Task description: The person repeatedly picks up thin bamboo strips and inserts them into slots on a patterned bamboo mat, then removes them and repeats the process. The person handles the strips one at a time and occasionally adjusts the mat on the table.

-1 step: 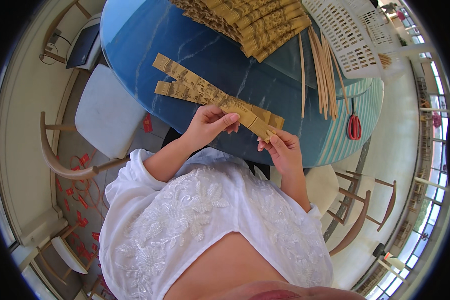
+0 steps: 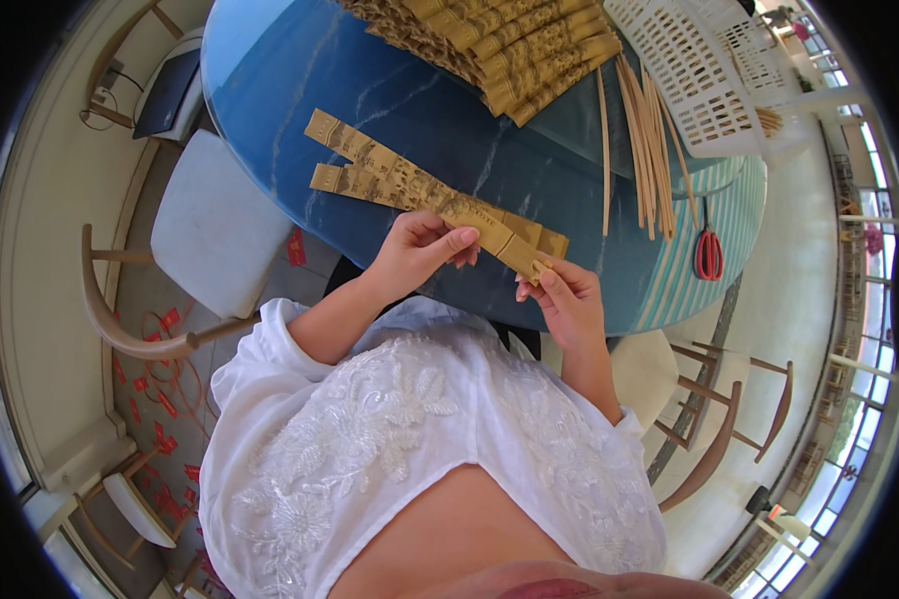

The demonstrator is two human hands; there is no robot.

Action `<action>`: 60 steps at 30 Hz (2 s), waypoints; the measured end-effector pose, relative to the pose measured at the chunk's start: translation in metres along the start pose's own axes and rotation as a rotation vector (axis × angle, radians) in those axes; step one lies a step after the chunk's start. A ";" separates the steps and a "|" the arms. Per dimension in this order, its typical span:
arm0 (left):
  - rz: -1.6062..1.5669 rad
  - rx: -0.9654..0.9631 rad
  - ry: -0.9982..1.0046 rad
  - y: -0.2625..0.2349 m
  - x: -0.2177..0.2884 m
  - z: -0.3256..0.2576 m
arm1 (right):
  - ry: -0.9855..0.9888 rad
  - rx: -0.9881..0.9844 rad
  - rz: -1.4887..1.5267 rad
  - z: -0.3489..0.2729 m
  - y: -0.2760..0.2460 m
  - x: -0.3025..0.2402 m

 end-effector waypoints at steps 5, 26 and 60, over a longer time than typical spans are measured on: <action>0.013 -0.019 0.003 0.000 0.002 0.001 | -0.110 0.075 -0.102 0.001 0.003 -0.003; -0.264 0.290 0.068 -0.019 0.011 -0.002 | -0.167 0.160 -0.227 -0.038 -0.056 -0.071; 0.385 0.447 0.075 -0.115 0.162 0.117 | -0.789 0.240 -1.224 0.004 -0.040 -0.082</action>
Point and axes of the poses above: each hand's wrist, its own z-axis towards the middle knuckle, its own y-axis out of the palm, x = y × z, the point moved 5 cm from there along z, towards the middle knuckle, and after that the axes turned 11 degrees about z, right-handed, at the moved point
